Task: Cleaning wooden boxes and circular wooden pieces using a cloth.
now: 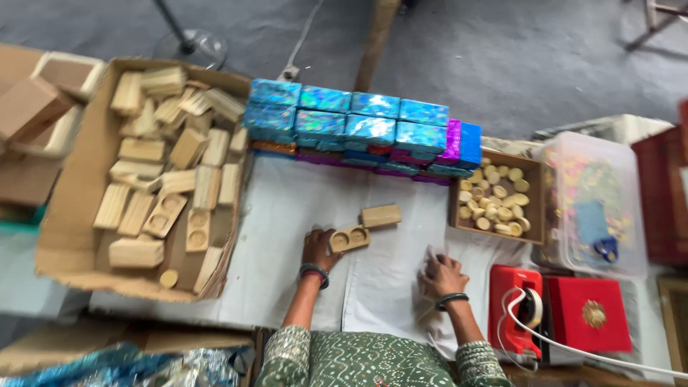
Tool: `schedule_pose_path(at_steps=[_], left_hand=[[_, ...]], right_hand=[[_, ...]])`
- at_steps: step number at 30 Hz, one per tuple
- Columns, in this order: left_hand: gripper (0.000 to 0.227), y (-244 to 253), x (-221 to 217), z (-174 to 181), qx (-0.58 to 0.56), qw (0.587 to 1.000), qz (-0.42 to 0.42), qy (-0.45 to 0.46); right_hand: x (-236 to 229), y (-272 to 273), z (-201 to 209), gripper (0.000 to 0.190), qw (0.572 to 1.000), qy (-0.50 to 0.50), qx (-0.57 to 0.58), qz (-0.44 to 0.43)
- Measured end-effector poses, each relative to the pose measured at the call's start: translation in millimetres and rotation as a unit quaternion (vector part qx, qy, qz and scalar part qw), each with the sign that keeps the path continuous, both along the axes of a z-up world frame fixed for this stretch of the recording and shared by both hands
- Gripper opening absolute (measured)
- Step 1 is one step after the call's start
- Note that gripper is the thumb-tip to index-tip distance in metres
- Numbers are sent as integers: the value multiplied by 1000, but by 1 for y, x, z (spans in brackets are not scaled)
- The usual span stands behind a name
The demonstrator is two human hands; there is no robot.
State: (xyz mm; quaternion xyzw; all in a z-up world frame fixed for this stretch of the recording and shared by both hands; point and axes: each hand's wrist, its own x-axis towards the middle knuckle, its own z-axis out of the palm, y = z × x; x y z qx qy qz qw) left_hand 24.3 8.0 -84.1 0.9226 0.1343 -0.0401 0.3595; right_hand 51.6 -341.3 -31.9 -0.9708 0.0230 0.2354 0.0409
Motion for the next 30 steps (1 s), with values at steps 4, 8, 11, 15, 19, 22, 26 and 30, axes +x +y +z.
schedule_pose_path(at_steps=[4, 8, 11, 15, 19, 22, 26, 30], left_hand=[[75, 4, 4, -34, 4, 999, -17, -39], [85, 2, 13, -28, -12, 995, 43, -89], [90, -3, 10, 0, -38, 990, 100, -88], [84, -14, -14, 3, -36, 971, 177, -154], [69, -34, -42, -3, -77, 966, 203, -143], [58, -46, -57, -10, -140, 965, 194, -105], [46, -54, -69, -23, -230, 959, 158, -49], [40, -56, -68, -7, -229, 965, 129, -2]], right_hand=[[-4, 0, -4, 71, 995, -75, 59, -41], [-7, -19, -17, 50, 978, -150, 121, -84], [-2, -34, -14, 39, 952, -208, 197, -109], [25, -57, -3, 27, 889, -297, 309, -163], [77, -86, 7, 14, 896, -356, 195, -181], [117, -97, -6, 16, 875, -404, 198, -180], [147, -86, -2, 26, 926, -319, 84, -185], [156, -77, 5, 37, 949, -267, -13, -168]])
